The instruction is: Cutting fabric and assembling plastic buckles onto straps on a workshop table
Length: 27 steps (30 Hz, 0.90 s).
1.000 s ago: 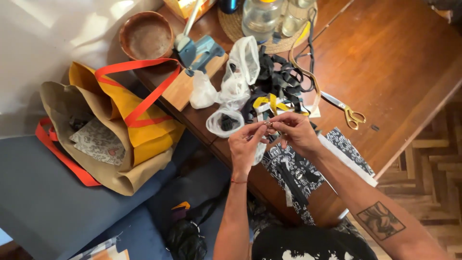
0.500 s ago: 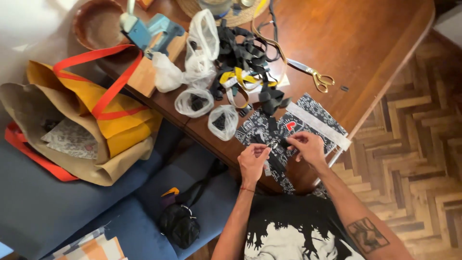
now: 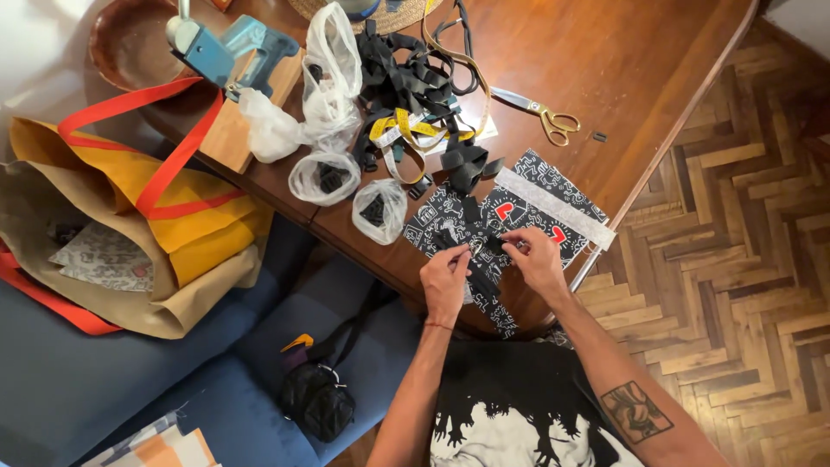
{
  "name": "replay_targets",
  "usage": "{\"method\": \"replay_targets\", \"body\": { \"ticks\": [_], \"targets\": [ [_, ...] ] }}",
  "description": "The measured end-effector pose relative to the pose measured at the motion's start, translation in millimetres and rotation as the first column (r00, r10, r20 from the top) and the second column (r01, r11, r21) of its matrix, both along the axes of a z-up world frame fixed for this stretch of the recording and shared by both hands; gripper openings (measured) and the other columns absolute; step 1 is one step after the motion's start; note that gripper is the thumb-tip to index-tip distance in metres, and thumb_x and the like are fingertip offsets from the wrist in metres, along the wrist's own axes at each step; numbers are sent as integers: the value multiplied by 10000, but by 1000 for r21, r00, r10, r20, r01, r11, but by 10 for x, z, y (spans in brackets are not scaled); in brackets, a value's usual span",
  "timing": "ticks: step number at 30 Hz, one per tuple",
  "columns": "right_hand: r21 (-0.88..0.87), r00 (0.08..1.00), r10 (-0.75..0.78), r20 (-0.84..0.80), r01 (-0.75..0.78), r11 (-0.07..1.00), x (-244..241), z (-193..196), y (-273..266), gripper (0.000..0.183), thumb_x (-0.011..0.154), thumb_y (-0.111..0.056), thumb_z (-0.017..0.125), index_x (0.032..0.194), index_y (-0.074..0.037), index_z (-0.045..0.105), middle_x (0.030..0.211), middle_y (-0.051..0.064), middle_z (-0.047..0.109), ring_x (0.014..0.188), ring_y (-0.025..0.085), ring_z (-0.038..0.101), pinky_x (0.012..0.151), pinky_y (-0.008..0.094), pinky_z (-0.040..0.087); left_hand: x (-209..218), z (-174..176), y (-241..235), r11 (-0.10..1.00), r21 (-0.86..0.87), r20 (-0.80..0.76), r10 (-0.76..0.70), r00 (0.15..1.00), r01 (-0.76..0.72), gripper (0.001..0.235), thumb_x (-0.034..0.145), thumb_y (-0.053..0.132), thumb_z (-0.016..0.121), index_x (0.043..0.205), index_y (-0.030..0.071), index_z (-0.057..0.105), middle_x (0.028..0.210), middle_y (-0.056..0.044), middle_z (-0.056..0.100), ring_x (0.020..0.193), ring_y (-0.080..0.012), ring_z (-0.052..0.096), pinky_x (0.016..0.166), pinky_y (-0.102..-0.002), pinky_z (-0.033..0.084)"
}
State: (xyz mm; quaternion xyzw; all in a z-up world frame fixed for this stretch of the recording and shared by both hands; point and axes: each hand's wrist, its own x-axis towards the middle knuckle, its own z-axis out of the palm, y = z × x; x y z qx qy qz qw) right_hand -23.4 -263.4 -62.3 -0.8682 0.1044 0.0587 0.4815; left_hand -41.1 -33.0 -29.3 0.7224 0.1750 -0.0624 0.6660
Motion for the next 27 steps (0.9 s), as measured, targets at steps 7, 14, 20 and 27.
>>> {"method": "replay_targets", "body": {
  "ticks": [7,14,20,27],
  "targets": [
    [-312,981,172,85,-138,940,-28,115,126,349,1005,-375,946,1334,-267,903,1059,33,760,801,238,780,736,411,670,189,-55,26,971,180,-94,-143,985,158,166,1019,244,859,1170,234,926,1014,-12,912,688,-134,842,667,-279,681],
    [-134,991,42,-123,-58,989,6,101,121,198,984,-286,956,1166,-270,877,1074,-15,795,886,195,786,858,365,648,293,158,33,986,-57,-56,-162,985,159,186,1025,99,870,1196,119,939,976,-144,894,648,-146,821,486,-235,616],
    [359,940,43,-338,87,929,32,469,173,229,1007,-175,908,1193,-54,850,741,181,749,285,192,580,259,276,463,420,456,62,961,-109,-33,-260,965,255,191,1011,104,876,1188,142,936,767,-127,842,410,-127,697,341,-195,546],
    [560,900,277,-337,-45,827,105,682,77,96,1049,-96,852,1034,-2,840,612,184,677,252,164,528,247,282,433,569,784,186,919,-92,-33,-387,921,383,203,996,109,875,1187,62,924,896,-207,839,461,-171,733,392,-224,586]
  ]
}}
